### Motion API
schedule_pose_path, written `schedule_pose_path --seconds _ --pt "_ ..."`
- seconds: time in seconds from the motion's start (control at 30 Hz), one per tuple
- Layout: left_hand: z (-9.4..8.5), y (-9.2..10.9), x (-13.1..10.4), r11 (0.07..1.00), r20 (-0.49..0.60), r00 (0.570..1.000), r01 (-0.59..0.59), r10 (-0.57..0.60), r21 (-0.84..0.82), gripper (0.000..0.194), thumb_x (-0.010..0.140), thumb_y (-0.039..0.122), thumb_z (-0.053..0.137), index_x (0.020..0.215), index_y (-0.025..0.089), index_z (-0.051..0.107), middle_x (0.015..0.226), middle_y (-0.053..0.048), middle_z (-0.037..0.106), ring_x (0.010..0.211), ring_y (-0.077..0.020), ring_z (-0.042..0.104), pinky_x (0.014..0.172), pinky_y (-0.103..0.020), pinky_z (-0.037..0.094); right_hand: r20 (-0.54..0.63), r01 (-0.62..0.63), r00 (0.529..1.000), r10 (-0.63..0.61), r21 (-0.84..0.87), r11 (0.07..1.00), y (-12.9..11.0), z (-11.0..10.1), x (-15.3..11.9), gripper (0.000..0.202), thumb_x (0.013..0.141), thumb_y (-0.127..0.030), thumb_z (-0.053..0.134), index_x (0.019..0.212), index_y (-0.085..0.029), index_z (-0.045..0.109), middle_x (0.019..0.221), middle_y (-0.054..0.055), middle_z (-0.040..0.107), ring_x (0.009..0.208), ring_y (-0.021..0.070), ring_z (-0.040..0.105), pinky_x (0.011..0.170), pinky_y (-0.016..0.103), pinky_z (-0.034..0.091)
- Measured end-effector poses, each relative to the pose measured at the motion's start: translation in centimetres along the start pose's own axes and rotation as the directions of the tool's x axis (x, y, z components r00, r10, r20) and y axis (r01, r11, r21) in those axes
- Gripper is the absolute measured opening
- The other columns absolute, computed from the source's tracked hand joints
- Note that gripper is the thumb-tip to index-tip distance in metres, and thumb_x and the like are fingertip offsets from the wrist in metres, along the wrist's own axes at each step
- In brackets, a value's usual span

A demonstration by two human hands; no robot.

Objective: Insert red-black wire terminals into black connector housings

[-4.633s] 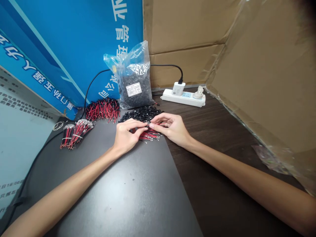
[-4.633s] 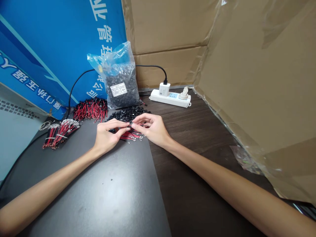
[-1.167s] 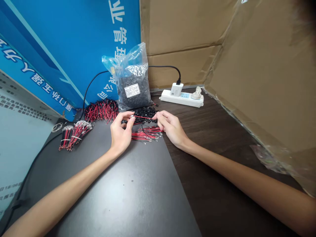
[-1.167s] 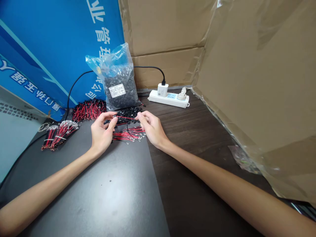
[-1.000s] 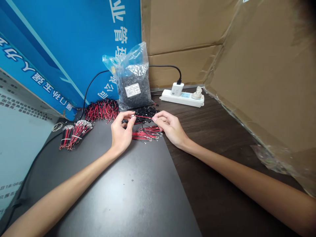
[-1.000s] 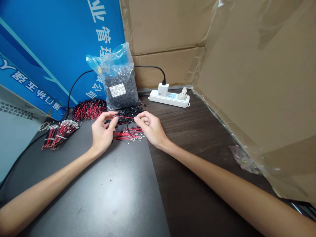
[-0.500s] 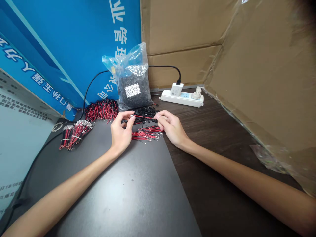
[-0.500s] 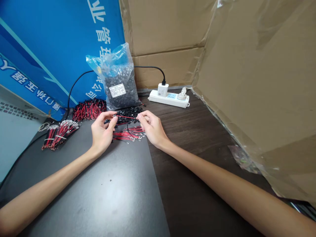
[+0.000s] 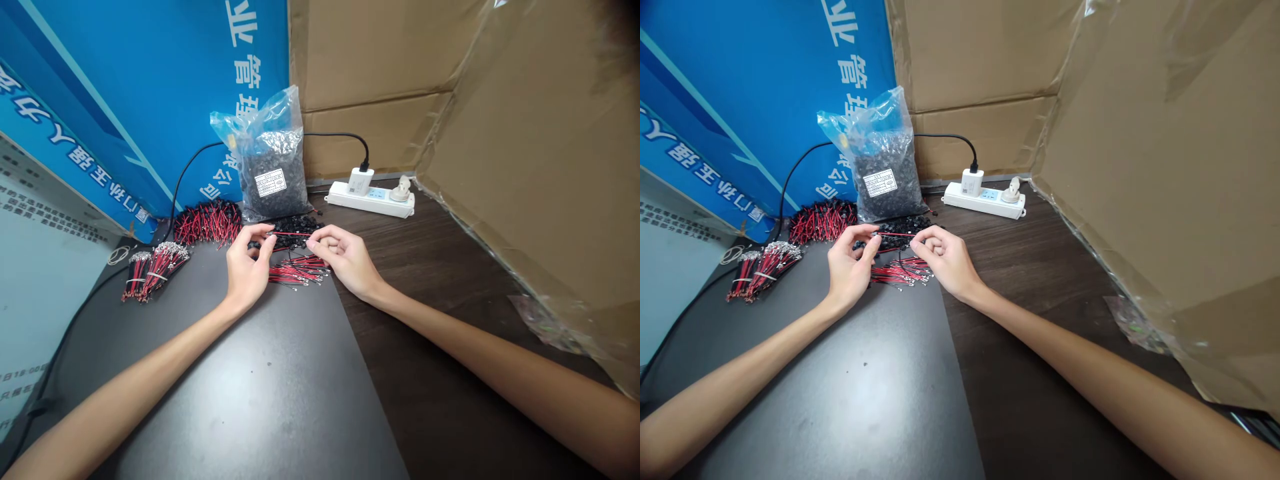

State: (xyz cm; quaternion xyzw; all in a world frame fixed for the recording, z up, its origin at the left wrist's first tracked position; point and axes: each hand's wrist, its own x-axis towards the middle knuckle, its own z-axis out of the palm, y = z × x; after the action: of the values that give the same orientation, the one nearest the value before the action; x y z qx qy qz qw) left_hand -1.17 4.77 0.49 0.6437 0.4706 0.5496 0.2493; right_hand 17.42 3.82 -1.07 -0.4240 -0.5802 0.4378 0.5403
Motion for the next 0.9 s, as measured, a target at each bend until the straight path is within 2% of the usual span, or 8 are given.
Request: schedule_pose_path --seconds 0.27,0.9 --pt "0.03 0.04 0.05 1.0 0.002 1.0 -0.01 0.01 0.009 0.011 0.087 0.024 0.066 0.097 0.02 0.069 0.095 -0.004 0.07 0.079 -0.0142 0.062 0.058 -0.022 0.05 0.025 -0.007 1.0 0.007 0.024 1.0 -0.39 -0.01 0.06 0.038 0.081 -0.057 0.07 0.081 -0.02 0.06 0.061 -0.004 0.048 0.056 0.0114 0.041 0.054 0.027 0.033" --pt "0.06 0.09 -0.09 0.999 0.023 0.999 -0.043 0.042 0.027 0.01 0.089 0.023 0.064 0.098 0.021 0.069 0.096 -0.004 0.07 0.08 -0.0144 0.062 0.061 -0.024 0.05 0.024 -0.002 1.0 0.002 0.002 1.0 -0.34 -0.32 0.1 0.026 0.084 -0.043 0.067 0.078 -0.02 0.058 0.062 -0.004 0.049 0.056 0.0115 0.041 0.055 0.027 0.034"
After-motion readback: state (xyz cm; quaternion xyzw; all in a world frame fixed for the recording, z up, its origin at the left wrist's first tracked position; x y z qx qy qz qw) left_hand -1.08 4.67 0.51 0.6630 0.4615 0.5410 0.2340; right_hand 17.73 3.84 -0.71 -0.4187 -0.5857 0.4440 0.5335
